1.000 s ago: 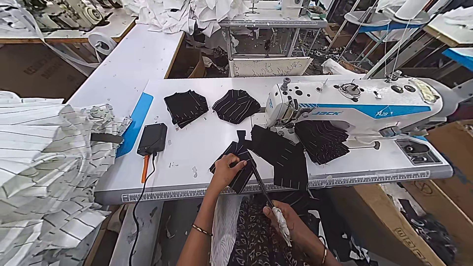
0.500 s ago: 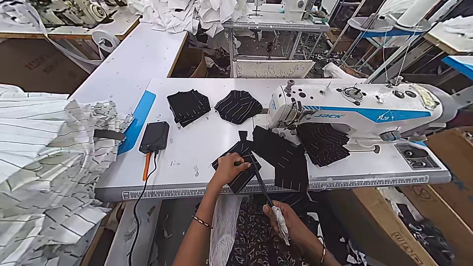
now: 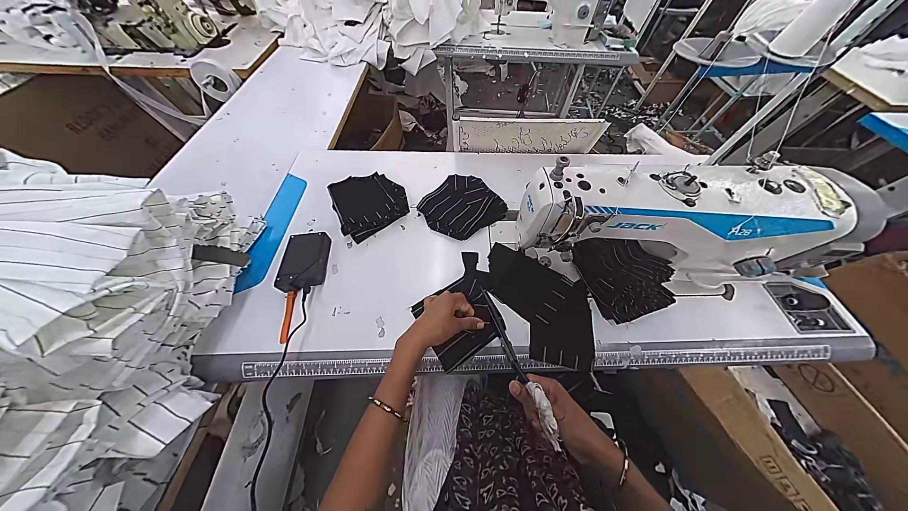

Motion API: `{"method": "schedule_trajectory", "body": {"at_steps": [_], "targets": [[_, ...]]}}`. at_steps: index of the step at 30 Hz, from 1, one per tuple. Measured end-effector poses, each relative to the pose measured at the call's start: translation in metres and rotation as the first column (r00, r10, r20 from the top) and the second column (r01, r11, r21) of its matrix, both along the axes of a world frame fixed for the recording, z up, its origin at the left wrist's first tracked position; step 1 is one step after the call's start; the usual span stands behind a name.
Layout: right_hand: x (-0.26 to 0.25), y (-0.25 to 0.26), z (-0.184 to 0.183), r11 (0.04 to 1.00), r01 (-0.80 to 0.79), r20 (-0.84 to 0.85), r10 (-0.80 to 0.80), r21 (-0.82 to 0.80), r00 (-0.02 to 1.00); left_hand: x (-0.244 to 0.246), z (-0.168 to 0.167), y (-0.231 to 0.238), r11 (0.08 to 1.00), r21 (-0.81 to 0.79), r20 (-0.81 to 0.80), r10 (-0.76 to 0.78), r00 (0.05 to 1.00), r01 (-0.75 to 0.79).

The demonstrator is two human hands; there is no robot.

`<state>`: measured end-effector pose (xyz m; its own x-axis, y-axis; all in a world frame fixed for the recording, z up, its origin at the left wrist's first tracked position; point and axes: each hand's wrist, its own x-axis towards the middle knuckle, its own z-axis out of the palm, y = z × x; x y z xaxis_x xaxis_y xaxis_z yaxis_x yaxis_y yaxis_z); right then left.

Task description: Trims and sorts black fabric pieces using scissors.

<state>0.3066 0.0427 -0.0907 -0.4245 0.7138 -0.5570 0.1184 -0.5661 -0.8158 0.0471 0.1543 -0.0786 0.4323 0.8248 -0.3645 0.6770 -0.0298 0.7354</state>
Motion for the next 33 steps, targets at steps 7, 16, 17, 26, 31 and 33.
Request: {"method": "schedule_trajectory", "body": {"at_steps": [7,16,17,26,31,33], "targets": [[0.011,-0.018,-0.003,0.996,-0.003,-0.145,-0.009,-0.084,0.989,0.001,0.006,-0.025,0.965,0.174,-0.142,0.222,0.965,-0.196],[0.009,-0.028,-0.006,0.994,0.000,-0.216,-0.023,-0.108,0.976,0.008,-0.007,-0.007,0.872,0.191,0.060,0.448,0.892,-0.450],[0.010,-0.028,-0.006,0.994,-0.001,-0.212,-0.022,-0.107,0.977,0.008,-0.006,0.000,0.899,0.172,0.013,0.407,0.913,-0.403],[0.011,-0.028,-0.008,0.995,0.037,-0.185,-0.054,-0.096,0.981,0.016,-0.016,-0.005,0.878,0.179,0.392,0.350,0.851,-0.444],[0.010,-0.023,-0.010,0.997,0.009,-0.157,-0.022,-0.077,0.987,0.018,-0.023,-0.013,0.890,0.065,0.374,0.397,0.838,-0.451],[0.011,-0.021,-0.012,0.998,-0.006,-0.169,-0.004,-0.064,0.986,0.017,-0.024,-0.013,0.887,0.027,0.387,0.415,0.823,-0.460]]}}
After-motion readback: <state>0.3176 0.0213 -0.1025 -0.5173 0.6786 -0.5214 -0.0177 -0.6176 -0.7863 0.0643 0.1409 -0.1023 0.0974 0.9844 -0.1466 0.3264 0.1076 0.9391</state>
